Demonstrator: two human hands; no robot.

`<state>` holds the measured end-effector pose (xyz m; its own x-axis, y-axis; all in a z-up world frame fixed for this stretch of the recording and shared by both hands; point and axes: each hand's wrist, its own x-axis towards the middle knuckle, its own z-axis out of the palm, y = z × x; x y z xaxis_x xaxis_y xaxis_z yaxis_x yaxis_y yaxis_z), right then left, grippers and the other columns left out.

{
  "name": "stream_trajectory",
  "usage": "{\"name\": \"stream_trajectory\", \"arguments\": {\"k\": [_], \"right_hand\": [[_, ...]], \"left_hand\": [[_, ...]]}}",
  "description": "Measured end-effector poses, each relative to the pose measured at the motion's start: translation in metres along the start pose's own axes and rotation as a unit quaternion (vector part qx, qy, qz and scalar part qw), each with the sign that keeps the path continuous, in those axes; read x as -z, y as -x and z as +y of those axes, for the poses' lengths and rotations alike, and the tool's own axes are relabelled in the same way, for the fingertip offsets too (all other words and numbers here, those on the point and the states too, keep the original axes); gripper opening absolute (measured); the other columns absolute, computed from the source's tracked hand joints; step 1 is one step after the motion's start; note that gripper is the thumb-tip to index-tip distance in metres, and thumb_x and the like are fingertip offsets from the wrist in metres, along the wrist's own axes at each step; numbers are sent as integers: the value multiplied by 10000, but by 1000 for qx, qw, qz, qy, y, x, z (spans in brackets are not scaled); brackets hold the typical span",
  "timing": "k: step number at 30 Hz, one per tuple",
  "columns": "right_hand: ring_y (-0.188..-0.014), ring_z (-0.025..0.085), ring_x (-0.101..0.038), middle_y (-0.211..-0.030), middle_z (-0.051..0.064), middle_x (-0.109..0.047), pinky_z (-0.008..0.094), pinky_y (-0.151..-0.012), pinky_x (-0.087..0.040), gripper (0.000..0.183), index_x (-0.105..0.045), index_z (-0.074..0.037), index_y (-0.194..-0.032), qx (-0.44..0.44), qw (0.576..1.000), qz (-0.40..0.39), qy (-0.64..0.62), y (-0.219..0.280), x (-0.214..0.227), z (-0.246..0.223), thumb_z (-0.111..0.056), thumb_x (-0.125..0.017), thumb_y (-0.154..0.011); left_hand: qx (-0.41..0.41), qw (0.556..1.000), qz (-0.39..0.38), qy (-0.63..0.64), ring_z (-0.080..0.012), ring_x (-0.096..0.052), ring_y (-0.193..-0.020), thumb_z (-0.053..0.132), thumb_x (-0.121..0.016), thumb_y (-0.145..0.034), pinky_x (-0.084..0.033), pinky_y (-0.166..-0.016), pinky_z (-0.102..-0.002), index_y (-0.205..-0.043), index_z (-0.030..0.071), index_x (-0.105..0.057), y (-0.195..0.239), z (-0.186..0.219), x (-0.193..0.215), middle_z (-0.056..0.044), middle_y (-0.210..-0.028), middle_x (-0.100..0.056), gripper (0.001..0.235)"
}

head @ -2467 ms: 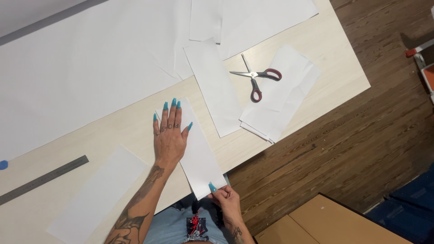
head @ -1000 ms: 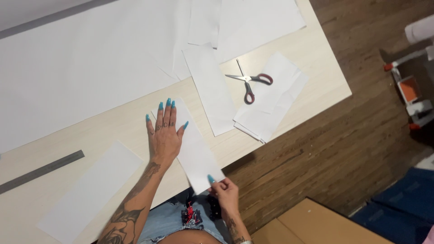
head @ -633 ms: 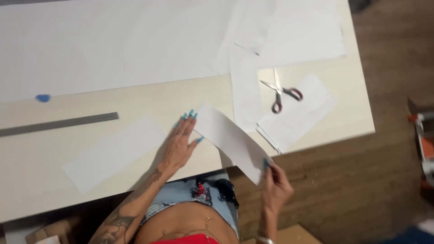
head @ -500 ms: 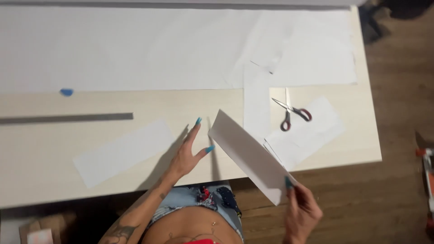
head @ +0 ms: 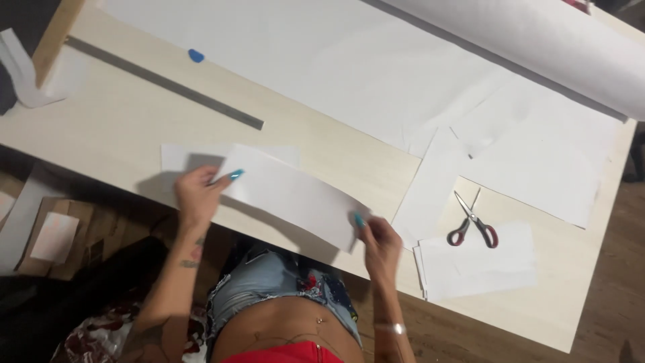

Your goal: Folding and cutting white material strips on a workshop table

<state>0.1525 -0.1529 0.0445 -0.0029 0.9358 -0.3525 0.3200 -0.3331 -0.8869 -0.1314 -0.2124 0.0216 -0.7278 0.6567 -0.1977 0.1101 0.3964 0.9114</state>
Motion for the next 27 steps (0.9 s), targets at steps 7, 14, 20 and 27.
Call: {"name": "stream_trajectory", "arguments": {"k": [7, 14, 20, 27], "right_hand": [[-643, 272, -650, -738, 106, -667, 404, -644, -495, 166, -565, -104, -983, 124, 960, -134, 214, -43, -92, -24, -154, -543, -826], [-619, 350, -643, -675, 125, -641, 459, -576, -514, 60, -474, -105, -841, 206, 845, -129, 477, -55, -153, -25, -162, -458, -829], [-501, 218, -605, -815, 110, -672, 293, -353, -460, 254, -369, -65, -1075, 302, 903, -102, 287, -36, -104, -38, -184, -496, -891], [-1335, 315, -223, -1408, 81, -267, 535, -1097, -157, 718, -252, -137, -1328, 333, 926, -129, 122, 25, -33, -70, -425, -591, -765]], "left_hand": [[92, 986, 90, -104, -256, -604, -846, 313, -730, -757, -462, -711, -341, -946, 17, -630, -31, -99, 82, -120, -816, -636, 366], [-39, 885, -18, -464, -336, -623, -851, 106, -473, -869, -514, -705, -446, -1104, 56, -586, -39, -6, 91, -183, -896, -650, 265], [-324, 848, -29, -418, -292, -547, -595, 6, -583, -875, -425, -560, -392, -1260, 184, -606, -51, 43, 79, -105, -842, -645, 424], [-343, 627, -693, -91, -97, -598, -603, 126, -591, -708, -439, -568, -205, -1031, 208, -629, -26, 171, -32, 18, -792, -668, 335]]}}
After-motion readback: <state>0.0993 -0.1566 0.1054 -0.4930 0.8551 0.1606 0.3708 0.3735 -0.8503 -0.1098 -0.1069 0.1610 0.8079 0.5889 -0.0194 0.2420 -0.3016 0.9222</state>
